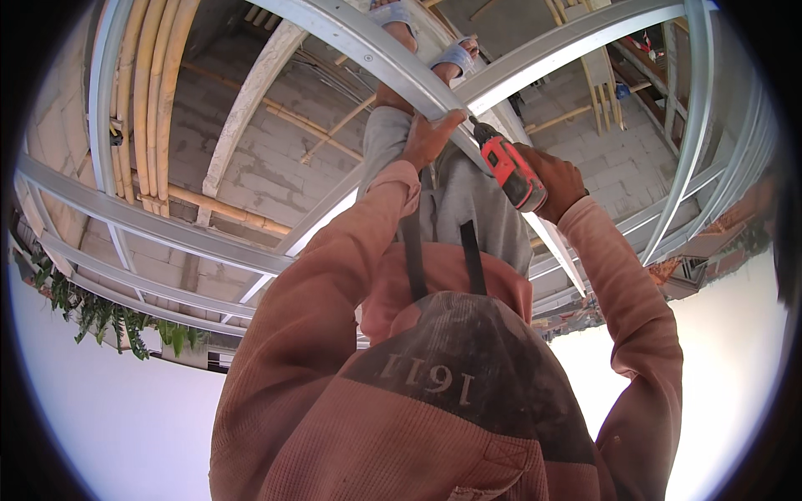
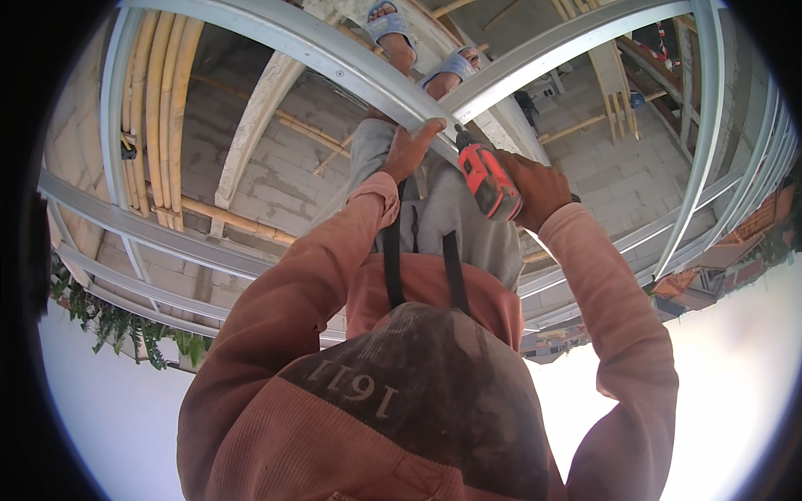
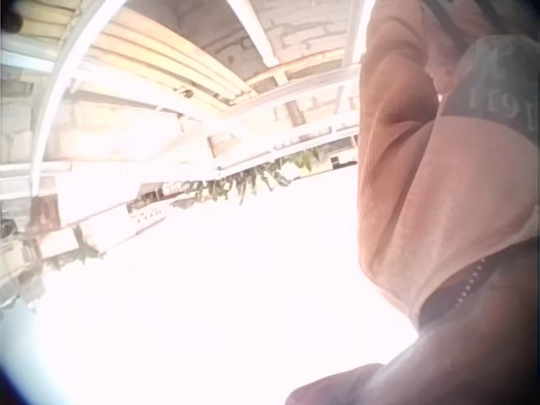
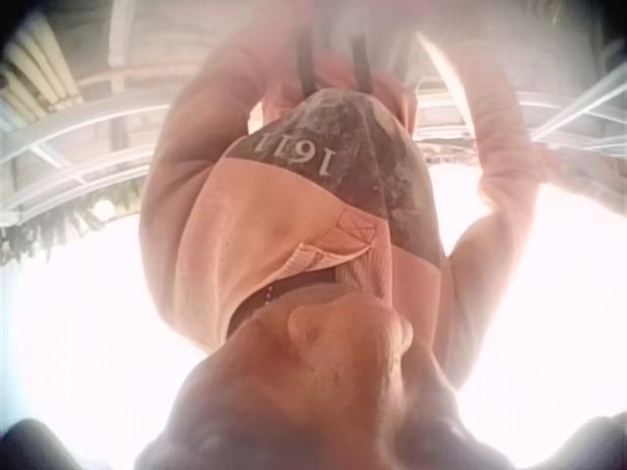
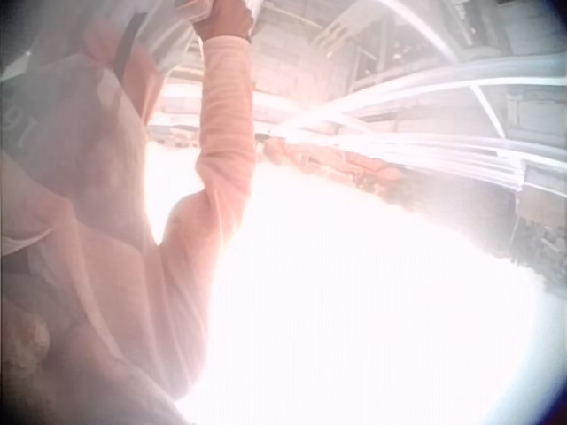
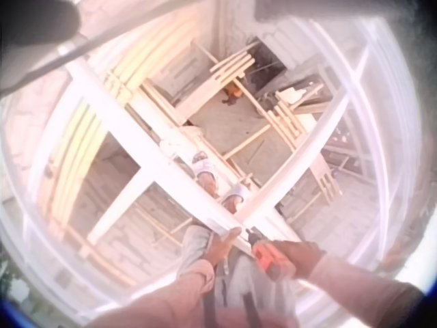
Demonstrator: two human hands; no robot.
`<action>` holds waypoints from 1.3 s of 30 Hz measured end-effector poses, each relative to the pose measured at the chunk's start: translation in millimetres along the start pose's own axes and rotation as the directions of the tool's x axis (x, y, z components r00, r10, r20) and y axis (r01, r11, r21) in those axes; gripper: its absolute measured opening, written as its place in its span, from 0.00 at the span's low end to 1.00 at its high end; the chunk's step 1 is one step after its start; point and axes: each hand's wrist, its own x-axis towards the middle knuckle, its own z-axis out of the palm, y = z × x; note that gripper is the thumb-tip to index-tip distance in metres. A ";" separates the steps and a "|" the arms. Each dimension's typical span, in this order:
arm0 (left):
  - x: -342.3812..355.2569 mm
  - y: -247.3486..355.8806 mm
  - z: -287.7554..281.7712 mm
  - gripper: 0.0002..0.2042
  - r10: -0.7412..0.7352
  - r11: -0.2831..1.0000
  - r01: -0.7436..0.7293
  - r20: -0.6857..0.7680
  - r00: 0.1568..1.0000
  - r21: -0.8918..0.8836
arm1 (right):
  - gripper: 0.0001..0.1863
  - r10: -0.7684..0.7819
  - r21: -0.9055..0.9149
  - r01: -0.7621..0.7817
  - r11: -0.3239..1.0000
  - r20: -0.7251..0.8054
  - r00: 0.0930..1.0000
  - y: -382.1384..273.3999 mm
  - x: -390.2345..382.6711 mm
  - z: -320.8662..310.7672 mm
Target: The person places screws into a cordless drill and fastens metal framing beams onto a roof frame using the drill.
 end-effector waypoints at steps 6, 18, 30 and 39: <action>3.7 -2.7 -2.1 0.23 0.014 1.000 -0.015 0.020 1.000 0.019 | 0.27 0.030 -0.006 -0.030 1.000 0.045 0.999 -3.1 0.4 -3.1; -0.2 -2.5 2.7 0.23 -0.002 0.999 0.002 0.027 1.000 0.033 | 0.27 0.002 -0.019 -0.001 1.000 0.039 0.999 -1.4 4.3 -11.5; 1.3 2.3 6.9 0.25 0.041 0.998 -0.041 0.002 0.999 0.045 | 0.29 0.010 0.186 0.009 0.983 -0.098 0.995 23.6 -11.5 4.1; -17.2 29.5 11.7 0.37 0.023 0.999 -0.024 -0.041 0.999 -0.035 | 0.22 0.199 0.963 -0.041 0.267 -0.013 0.980 57.6 -50.6 52.3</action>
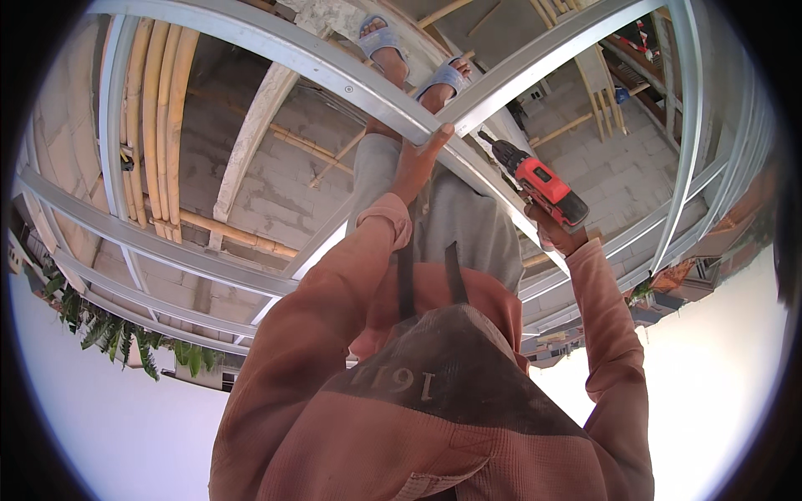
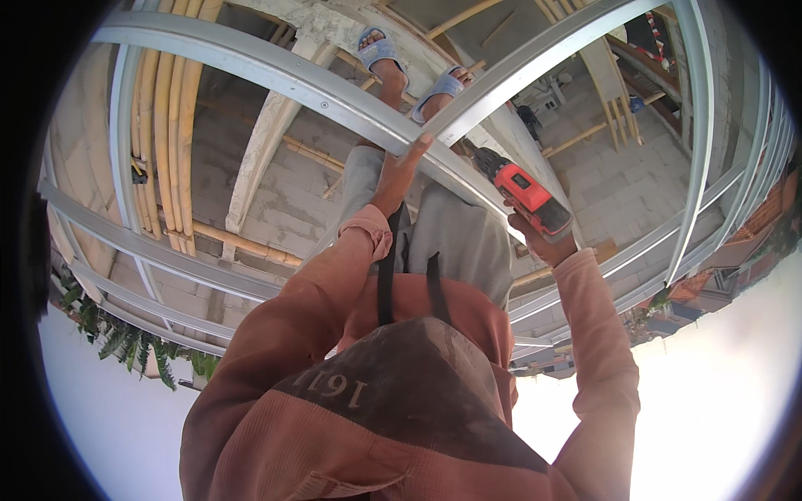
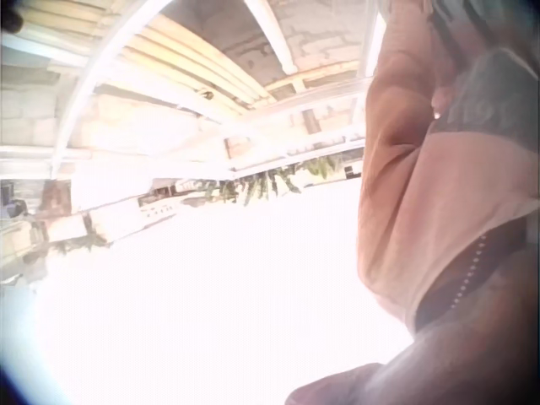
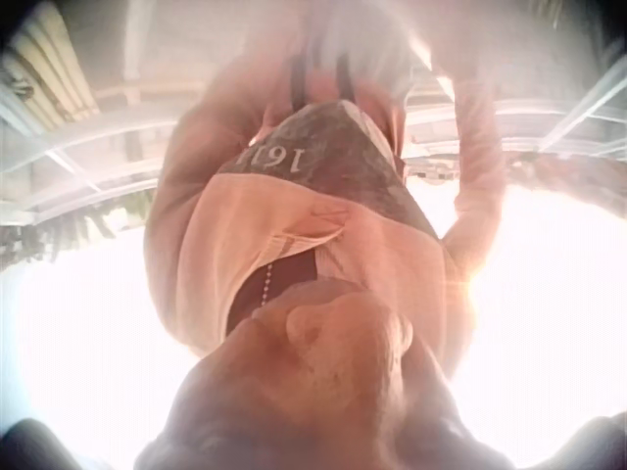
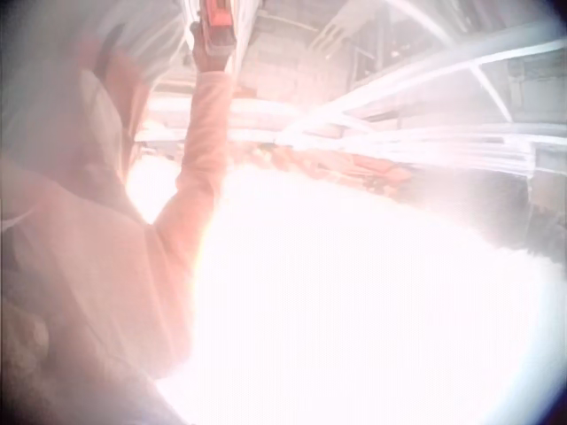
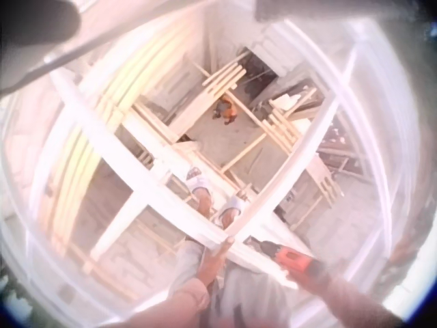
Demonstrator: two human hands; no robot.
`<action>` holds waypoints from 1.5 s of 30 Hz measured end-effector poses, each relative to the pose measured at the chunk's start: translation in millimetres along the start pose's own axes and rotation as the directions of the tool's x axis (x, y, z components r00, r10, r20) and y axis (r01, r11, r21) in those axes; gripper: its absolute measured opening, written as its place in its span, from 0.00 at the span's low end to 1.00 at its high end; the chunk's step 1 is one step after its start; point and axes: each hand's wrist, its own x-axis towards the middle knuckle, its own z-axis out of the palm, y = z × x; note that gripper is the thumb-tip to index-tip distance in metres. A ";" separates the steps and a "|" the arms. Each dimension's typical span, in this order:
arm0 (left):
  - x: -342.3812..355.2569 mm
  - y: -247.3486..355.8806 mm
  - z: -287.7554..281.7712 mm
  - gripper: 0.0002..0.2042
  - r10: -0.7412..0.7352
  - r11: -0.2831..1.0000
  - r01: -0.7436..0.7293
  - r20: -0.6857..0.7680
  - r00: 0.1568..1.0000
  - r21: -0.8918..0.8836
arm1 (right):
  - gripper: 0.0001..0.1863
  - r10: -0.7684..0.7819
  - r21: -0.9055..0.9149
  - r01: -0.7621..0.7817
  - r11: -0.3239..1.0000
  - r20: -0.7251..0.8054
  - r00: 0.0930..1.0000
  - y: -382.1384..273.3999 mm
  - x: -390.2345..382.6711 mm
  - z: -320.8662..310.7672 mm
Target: The person places screws into a cordless drill and fastens metal framing beams onto a roof frame using the drill.
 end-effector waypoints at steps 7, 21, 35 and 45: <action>-31.2 20.7 -11.8 0.31 -0.217 0.971 0.205 -0.091 0.972 -0.124 | 0.23 0.073 -0.085 -0.078 0.993 -0.065 0.995 47.8 -40.9 25.0; -77.2 49.3 20.1 0.18 -0.485 0.799 0.479 0.079 0.871 -0.364 | 0.25 -0.338 -0.286 0.319 0.903 -0.017 0.941 32.5 -69.8 79.7; -91.7 86.9 61.1 0.16 -0.362 0.515 0.171 -0.032 0.932 -0.840 | 0.20 -0.465 -0.365 0.401 0.840 -0.105 0.879 -14.5 -70.2 103.3; -93.7 120.0 31.9 0.15 -0.336 0.470 0.230 0.068 0.939 -0.852 | 0.10 -0.378 -0.316 0.351 0.881 -0.028 0.925 -1.8 -63.8 87.2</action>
